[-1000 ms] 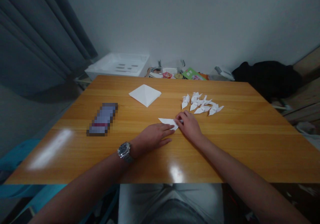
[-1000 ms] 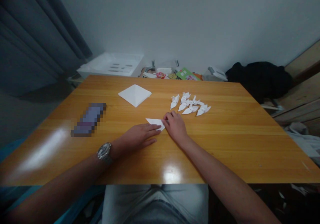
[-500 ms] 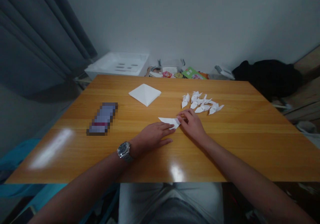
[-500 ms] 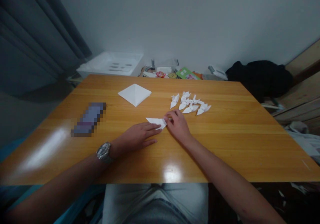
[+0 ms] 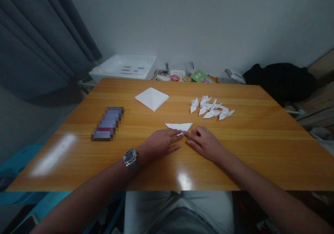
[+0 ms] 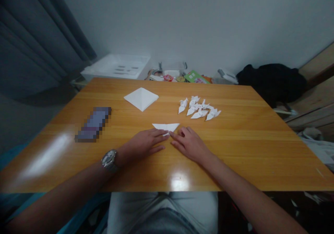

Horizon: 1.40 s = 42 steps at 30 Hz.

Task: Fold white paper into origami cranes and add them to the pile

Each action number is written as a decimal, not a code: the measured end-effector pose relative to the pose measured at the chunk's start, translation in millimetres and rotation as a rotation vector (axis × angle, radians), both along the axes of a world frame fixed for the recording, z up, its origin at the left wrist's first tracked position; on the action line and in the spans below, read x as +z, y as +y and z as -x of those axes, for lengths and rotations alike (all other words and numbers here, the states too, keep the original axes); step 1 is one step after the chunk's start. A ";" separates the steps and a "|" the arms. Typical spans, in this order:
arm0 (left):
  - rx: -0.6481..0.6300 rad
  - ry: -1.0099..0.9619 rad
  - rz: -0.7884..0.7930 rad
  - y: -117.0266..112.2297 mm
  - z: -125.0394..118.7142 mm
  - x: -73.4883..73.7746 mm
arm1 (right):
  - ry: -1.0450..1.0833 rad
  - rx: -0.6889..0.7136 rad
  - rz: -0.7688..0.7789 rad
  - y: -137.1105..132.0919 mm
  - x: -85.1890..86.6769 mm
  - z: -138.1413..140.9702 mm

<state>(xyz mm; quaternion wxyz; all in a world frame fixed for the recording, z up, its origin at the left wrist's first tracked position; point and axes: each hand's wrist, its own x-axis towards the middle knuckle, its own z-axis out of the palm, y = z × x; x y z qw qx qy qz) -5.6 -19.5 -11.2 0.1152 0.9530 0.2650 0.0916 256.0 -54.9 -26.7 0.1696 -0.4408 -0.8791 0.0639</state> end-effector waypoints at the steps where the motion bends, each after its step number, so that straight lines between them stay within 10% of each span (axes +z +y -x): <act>1: 0.002 0.001 0.002 0.0 0.1 -0.3 | -0.016 0.015 0.000 0.4 -0.9 -0.4; 31: 0.025 0.057 -0.018 -2.2 0.0 0.0 | -0.104 -0.284 -0.065 21.9 -12.7 -20.3; 42: 0.026 0.038 -0.031 -3.4 -0.7 -3.0 | 0.051 -0.186 -0.103 17.4 -11.9 -25.8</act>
